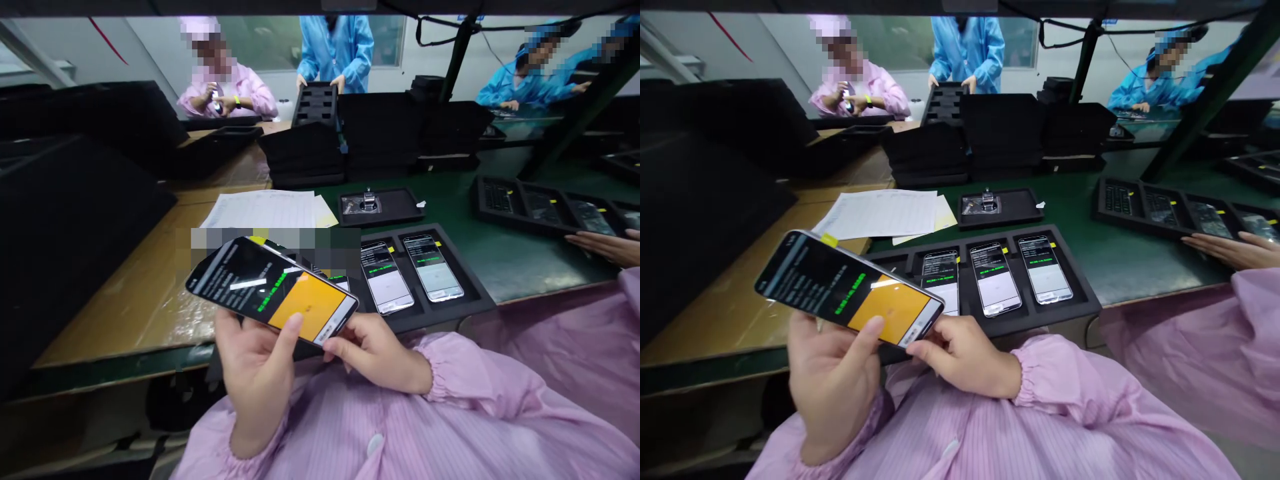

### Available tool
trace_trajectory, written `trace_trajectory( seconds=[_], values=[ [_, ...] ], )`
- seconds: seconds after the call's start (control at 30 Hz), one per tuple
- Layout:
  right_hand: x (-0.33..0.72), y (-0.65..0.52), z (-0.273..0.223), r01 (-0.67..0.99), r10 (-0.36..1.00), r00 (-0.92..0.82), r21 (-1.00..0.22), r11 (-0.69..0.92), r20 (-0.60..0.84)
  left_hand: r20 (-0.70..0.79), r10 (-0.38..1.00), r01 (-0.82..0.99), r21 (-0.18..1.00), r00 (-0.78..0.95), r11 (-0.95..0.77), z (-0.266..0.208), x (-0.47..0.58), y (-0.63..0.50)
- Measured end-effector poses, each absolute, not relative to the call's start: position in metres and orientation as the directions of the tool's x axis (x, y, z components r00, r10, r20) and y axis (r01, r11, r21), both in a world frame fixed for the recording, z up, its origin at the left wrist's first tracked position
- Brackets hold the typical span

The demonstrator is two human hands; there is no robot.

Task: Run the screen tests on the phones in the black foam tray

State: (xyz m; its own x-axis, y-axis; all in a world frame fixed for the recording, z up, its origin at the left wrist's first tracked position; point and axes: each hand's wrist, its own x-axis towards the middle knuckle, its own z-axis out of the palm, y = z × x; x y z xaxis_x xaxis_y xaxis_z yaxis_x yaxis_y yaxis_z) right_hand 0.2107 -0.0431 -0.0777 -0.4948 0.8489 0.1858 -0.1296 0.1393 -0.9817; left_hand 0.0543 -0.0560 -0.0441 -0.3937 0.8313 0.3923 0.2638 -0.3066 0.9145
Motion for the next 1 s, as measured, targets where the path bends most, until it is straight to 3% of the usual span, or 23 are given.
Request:
trace_trajectory(
  seconds=[0.13, 0.3, 0.43, 0.53, 0.67, 0.8, 0.87, 0.97, 1.0],
  values=[
    [0.213, -0.043, -0.077, 0.015, 0.855, -0.366, -0.916, 0.4, 0.368, 0.357, 0.81, 0.226, 0.933, -0.464, -0.282, -0.055, 0.067, -0.06],
    [0.215, -0.043, -0.073, -0.01, 0.871, -0.365, -0.936, 0.351, 0.33, 0.388, 0.788, 0.187, 0.922, -0.479, -0.34, -0.057, 0.078, -0.058],
    [0.219, -0.042, -0.073, -0.08, 0.817, -0.408, -0.907, 0.413, 0.408, 0.36, 0.775, 0.209, 0.933, -0.52, -0.293, -0.049, 0.065, -0.054],
    [0.236, -0.037, -0.079, -0.059, 0.841, -0.284, -0.884, 0.463, 0.459, 0.286, 0.785, 0.181, 0.958, -0.549, -0.223, -0.039, 0.022, -0.041],
    [0.265, -0.021, -0.09, -0.138, 0.905, 0.06, -0.895, 0.425, 0.421, -0.028, 0.961, 0.143, 0.987, -0.274, 0.07, -0.04, -0.045, -0.013],
    [0.274, -0.01, -0.098, -0.218, 0.941, 0.101, -0.915, 0.339, 0.324, -0.184, 0.981, 0.334, 0.922, -0.068, 0.196, -0.055, -0.067, 0.006],
    [0.273, -0.01, -0.101, -0.203, 0.939, 0.09, -0.917, 0.344, 0.333, -0.052, 0.994, 0.537, 0.838, -0.097, 0.096, -0.061, -0.054, 0.009],
    [0.272, -0.013, -0.103, -0.201, 0.933, 0.07, -0.912, 0.359, 0.352, 0.323, 0.942, 0.837, 0.538, -0.09, -0.104, -0.07, -0.016, 0.004],
    [0.272, -0.014, -0.103, -0.219, 0.937, 0.057, -0.911, 0.348, 0.345, 0.365, 0.93, 0.868, 0.472, -0.036, -0.152, -0.074, -0.001, 0.001]
  ],
)
